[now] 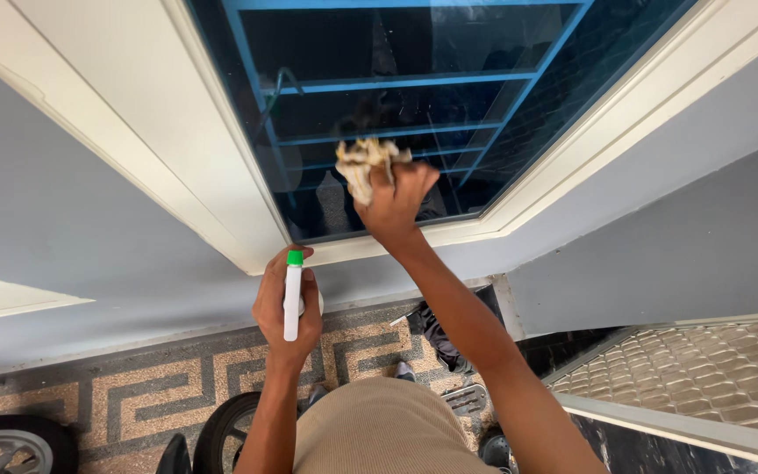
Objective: The person sprays liquid from a bottle onto a window and wipes the glass surface with a cloth.
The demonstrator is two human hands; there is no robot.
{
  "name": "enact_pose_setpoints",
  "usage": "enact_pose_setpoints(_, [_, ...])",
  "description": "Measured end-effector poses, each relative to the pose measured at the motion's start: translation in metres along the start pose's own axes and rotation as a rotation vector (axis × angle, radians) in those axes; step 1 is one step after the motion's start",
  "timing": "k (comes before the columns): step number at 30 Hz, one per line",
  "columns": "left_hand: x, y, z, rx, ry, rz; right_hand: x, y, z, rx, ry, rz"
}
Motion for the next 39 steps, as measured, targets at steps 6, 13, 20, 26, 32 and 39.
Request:
enact_pose_setpoints(6, [0.021,-0.003,-0.008,-0.031,0.005,0.04,0.012,-0.001,0.002,-0.09,-0.049,-0.034])
enact_pose_setpoints(13, [0.044,0.0,-0.019,-0.022,0.026,0.041,0.032,-0.141,-0.042,-0.086,-0.091,0.103])
enact_pose_setpoints(20, [0.053,0.0,-0.032,-0.009,0.022,0.02,0.015,-0.152,-0.092,0.043,-0.113,0.105])
enact_pose_setpoints(26, [0.049,-0.001,-0.03,-0.011,0.031,-0.012,0.002,-0.066,-0.055,0.079,0.029,0.081])
enact_pose_setpoints(32, [0.03,-0.002,-0.019,-0.039,0.033,-0.036,0.032,-0.036,0.035,-0.07,0.053,0.027])
enact_pose_setpoints(39, [-0.006,-0.003,0.006,-0.056,0.061,-0.042,0.044,0.026,0.091,-0.181,0.037,-0.038])
Point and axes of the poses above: each hand's wrist, its own y-axis away from the middle knuckle, its own x-axis out of the back of the hand, z = x × y, the point moved 3 cm from there along -y, towards the middle knuckle, and after that the axes turned 9 degrees about -z, right-handed, at the moved point
